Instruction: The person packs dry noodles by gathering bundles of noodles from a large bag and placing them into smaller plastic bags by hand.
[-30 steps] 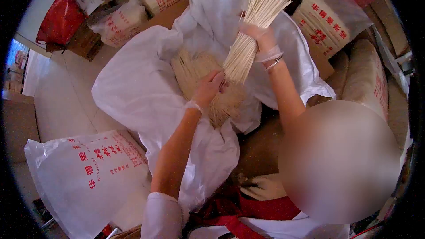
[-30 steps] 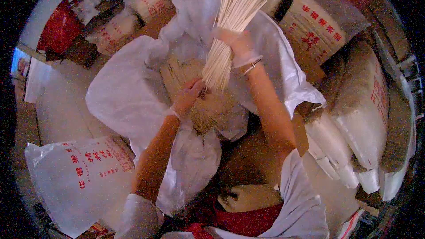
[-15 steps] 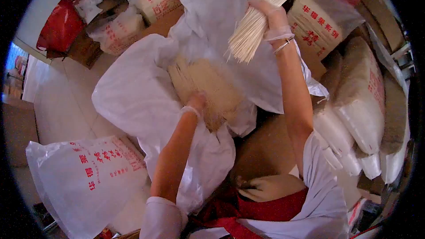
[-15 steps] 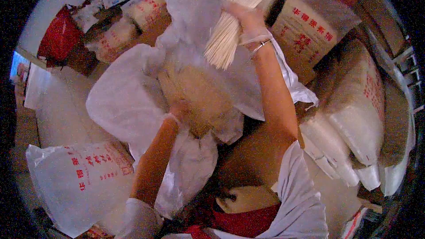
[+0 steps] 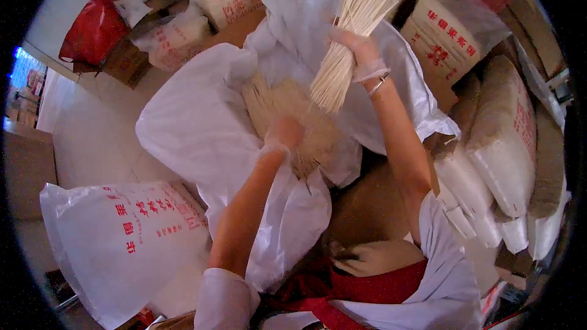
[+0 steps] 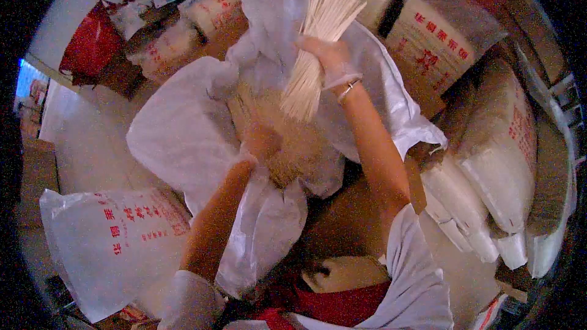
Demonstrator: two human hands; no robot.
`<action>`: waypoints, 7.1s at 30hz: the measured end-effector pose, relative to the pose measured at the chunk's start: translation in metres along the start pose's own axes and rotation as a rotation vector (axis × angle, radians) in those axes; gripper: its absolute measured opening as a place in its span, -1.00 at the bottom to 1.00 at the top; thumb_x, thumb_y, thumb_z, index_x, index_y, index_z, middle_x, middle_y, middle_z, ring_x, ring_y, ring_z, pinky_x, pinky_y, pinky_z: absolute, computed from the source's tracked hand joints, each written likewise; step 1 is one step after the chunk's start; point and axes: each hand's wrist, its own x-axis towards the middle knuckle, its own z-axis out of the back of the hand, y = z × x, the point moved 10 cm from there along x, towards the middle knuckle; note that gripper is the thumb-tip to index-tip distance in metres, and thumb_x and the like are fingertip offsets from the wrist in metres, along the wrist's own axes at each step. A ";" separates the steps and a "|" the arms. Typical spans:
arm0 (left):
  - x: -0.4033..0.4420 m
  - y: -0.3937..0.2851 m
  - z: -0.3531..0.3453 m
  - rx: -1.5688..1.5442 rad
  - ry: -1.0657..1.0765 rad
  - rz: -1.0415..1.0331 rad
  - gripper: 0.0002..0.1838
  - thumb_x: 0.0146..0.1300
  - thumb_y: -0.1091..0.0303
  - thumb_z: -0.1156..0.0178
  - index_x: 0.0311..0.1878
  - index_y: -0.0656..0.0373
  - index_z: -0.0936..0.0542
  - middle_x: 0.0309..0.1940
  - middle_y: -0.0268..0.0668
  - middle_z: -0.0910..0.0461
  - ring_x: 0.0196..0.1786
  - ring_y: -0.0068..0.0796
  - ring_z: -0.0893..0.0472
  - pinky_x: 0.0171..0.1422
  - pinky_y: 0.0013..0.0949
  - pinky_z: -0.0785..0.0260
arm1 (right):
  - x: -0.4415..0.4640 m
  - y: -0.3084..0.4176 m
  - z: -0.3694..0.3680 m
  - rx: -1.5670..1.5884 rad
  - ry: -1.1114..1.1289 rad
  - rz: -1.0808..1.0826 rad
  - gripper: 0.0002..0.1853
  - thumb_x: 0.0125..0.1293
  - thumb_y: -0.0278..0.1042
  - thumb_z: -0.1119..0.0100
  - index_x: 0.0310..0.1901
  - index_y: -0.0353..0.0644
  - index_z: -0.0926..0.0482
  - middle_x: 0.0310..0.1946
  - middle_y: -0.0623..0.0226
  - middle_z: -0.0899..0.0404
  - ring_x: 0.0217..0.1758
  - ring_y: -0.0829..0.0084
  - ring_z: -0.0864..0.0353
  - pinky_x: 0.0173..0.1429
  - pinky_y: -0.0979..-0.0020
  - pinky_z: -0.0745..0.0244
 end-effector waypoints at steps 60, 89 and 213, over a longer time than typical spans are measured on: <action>-0.032 -0.045 0.024 -2.582 0.062 0.151 -0.62 0.07 0.28 -0.17 -0.06 0.27 -0.42 -0.33 -0.15 -0.52 -0.33 -0.27 -0.56 -0.23 -0.25 -0.50 | -0.078 -0.149 -0.039 -0.144 0.528 -0.681 -0.25 0.20 0.30 0.15 0.15 -0.27 -0.29 -0.04 0.16 -0.48 0.00 0.34 -0.50 0.09 0.33 -0.41; -0.088 -0.081 0.052 -2.689 0.195 0.039 -0.61 0.07 0.26 -0.15 -0.08 0.22 -0.34 -0.45 -0.27 -0.42 -0.42 -0.36 -0.42 -0.29 -0.29 -0.33 | 0.013 -0.127 -0.061 0.428 0.274 -0.632 -0.72 0.22 -0.20 -0.07 -0.18 -0.25 -0.51 -0.43 0.30 -0.57 -0.41 0.39 -0.57 -0.27 0.36 -0.53; -0.387 -0.071 0.222 -1.195 -0.594 -0.353 -0.89 0.08 0.41 -0.06 -0.33 0.20 -0.49 -0.49 -0.30 -0.51 -0.35 -0.31 -0.50 -0.28 -0.26 -0.36 | -0.069 0.248 -0.383 0.328 0.412 -0.046 -0.72 0.06 -0.30 -0.19 -0.18 -0.22 -0.56 -0.24 0.31 -0.61 -0.16 0.34 -0.56 0.02 0.40 -0.43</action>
